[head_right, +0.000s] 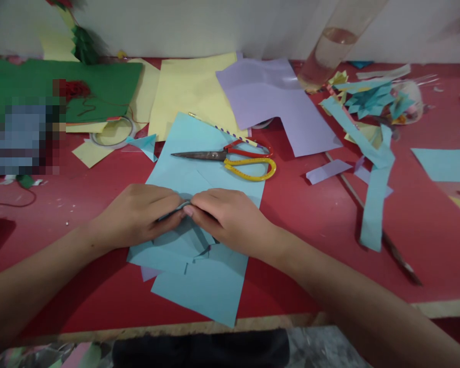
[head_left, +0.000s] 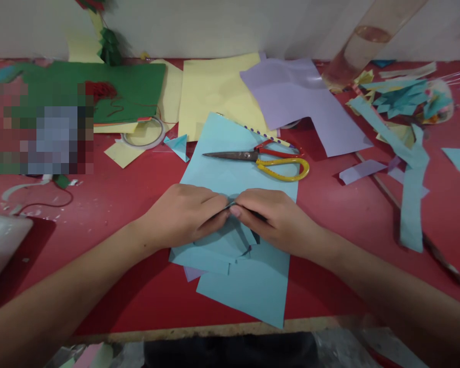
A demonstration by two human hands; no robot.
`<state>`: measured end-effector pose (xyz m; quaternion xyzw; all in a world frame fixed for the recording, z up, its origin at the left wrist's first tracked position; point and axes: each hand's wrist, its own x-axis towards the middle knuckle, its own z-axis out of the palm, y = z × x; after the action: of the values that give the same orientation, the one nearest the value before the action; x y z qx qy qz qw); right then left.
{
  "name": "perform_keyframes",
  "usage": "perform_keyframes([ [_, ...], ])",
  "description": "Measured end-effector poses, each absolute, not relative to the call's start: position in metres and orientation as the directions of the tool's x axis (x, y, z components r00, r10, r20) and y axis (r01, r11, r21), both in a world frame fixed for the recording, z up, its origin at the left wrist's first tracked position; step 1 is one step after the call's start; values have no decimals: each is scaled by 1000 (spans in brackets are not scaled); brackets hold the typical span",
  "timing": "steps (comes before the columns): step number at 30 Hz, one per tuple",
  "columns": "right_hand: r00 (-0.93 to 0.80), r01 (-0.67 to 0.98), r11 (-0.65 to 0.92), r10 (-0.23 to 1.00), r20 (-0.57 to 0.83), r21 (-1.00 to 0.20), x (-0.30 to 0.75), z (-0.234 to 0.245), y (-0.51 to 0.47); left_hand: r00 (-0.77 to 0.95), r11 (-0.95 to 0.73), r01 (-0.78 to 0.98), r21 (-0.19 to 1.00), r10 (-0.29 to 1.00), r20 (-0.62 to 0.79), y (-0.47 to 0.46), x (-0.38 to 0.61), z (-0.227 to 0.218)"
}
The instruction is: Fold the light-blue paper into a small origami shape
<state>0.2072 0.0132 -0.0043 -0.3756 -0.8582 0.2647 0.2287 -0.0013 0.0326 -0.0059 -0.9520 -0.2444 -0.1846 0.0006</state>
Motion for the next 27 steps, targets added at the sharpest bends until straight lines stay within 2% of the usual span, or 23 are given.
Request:
perform_keyframes([
  [27,-616,517,581,762,198,-629,206,-4,14,814,-878,471,89,471,340,33,-1,-7],
])
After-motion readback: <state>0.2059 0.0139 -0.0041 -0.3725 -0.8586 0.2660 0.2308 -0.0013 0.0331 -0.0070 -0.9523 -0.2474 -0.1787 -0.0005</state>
